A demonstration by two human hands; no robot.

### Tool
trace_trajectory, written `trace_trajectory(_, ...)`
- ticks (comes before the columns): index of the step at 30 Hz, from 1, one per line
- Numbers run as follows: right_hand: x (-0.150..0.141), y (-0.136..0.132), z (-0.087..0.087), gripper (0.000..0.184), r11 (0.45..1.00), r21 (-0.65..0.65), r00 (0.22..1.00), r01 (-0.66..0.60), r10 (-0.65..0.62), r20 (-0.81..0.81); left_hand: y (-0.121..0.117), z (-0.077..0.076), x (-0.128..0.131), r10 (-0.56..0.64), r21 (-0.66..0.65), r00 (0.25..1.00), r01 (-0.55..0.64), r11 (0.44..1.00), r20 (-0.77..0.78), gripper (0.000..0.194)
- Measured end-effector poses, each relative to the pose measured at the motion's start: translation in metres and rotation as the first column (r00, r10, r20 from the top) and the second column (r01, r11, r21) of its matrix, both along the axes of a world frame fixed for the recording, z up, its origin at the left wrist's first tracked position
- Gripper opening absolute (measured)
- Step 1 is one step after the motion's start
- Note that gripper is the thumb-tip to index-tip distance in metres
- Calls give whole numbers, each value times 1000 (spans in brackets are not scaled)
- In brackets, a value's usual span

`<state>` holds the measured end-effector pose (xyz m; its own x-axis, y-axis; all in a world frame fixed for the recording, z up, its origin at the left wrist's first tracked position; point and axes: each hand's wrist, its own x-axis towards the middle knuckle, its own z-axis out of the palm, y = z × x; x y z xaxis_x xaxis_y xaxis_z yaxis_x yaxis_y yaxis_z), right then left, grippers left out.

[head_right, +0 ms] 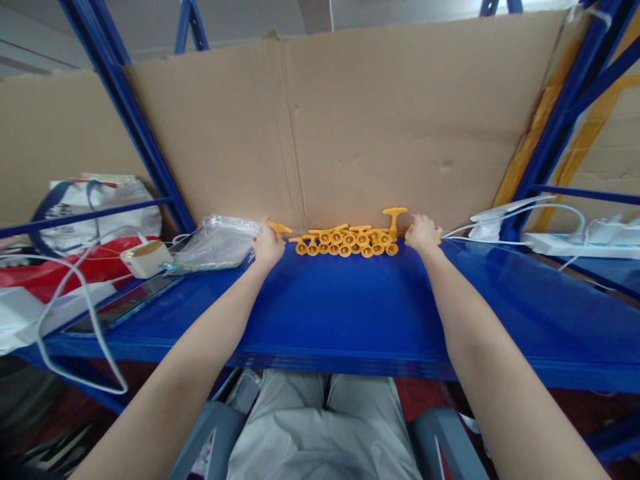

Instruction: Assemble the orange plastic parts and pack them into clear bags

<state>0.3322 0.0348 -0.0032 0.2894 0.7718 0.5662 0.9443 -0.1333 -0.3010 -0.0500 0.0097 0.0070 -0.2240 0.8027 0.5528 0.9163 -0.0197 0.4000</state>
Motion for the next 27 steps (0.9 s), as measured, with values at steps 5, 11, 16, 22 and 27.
trace_trajectory(5, 18, -4, -18, 57, 982, -191, 994, 4, 16, 104, -2, 4, 3, -33, 12, 996, 32, 999, 85, 73)
trace_trajectory(11, 8, -9, -11, 43, 977, -207, 988, 61, -29, 155, -2, 5, 4, -69, 44, 982, 62, 997, 177, 41)
trace_trajectory(16, -3, -15, -4, 39, 978, -186, 982, 90, -56, 183, 11, -2, -2, -97, 125, 943, 60, 990, 319, 37)
trace_trajectory(22, -7, -12, 7, 42, 949, -290, 990, 126, -104, 91, 26, -11, -6, -208, 204, 887, 132, 970, 412, 25)
trace_trajectory(27, -3, -9, 14, 35, 934, -338, 993, 118, -108, 47, 27, -12, -4, -267, 210, 873, 194, 958, 407, 18)
